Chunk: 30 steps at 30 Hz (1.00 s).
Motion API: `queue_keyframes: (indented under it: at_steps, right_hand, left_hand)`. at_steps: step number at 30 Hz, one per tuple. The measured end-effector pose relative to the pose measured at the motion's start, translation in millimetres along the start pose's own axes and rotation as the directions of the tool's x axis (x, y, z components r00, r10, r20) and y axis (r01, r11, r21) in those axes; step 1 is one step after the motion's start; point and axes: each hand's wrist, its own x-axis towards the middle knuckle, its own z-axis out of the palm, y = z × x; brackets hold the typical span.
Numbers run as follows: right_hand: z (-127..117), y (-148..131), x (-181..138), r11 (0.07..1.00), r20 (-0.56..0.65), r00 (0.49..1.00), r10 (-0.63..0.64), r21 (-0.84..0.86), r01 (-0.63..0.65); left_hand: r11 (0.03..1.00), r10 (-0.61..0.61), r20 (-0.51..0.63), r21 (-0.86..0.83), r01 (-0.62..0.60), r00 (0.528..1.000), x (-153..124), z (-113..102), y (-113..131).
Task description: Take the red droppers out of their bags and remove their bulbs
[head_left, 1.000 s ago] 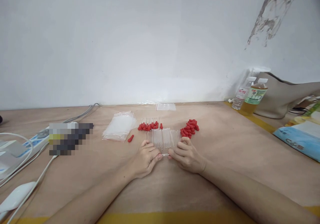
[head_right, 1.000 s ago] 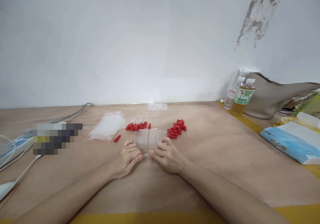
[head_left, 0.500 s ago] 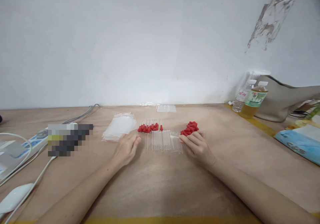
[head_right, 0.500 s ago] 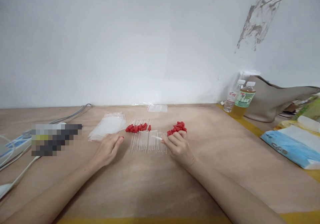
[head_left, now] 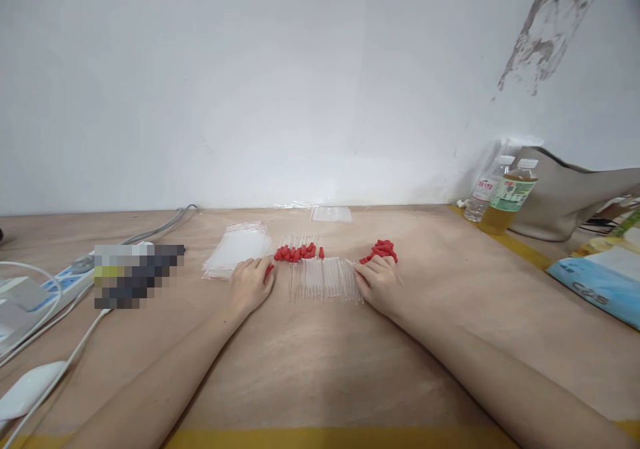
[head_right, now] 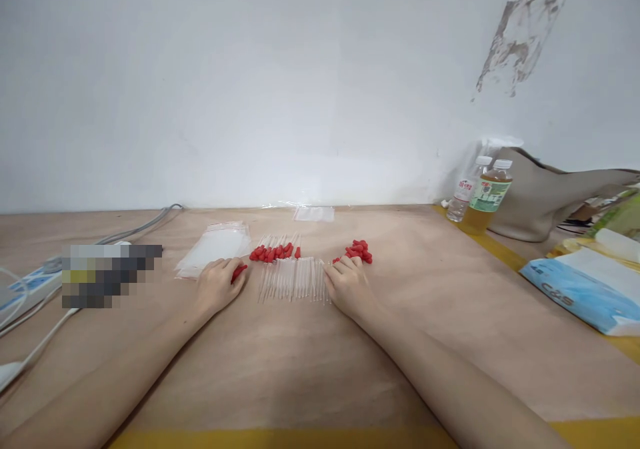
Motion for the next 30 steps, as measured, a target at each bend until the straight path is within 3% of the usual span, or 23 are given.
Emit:
queue_keyframes:
  at_steps: [5, 12, 17, 22, 30]
  right_hand:
    - [2, -7, 5, 1.0, 0.06, 0.998, -0.013, -0.006, 0.013]
    - [8, -12, -2, 0.987, 0.149, 0.989, 0.016, 0.156, -0.039]
    - [2, -14, -2, 0.979, 0.213, 0.977, -0.018, 0.202, -0.026]
    - [-6, -15, 0, 0.976, 0.278, 0.961, -0.008, 0.209, -0.053]
    - [-2, -15, -4, 0.974, 0.197, 0.98, 0.017, 0.217, -0.06]
  left_hand:
    - [1.0, -0.005, -0.086, 0.009, 0.006, 0.996, 0, 6, -2]
    - [0.995, -0.024, -0.218, -0.095, 0.003, 0.976, 1, -3, 10]
    - [0.99, 0.092, -0.156, -0.09, -0.107, 0.984, 22, -14, 29]
    - [0.988, 0.134, -0.136, -0.058, -0.143, 0.982, 42, -8, 37]
    - [0.991, 0.094, -0.213, -0.077, -0.112, 0.973, 43, 7, 41]
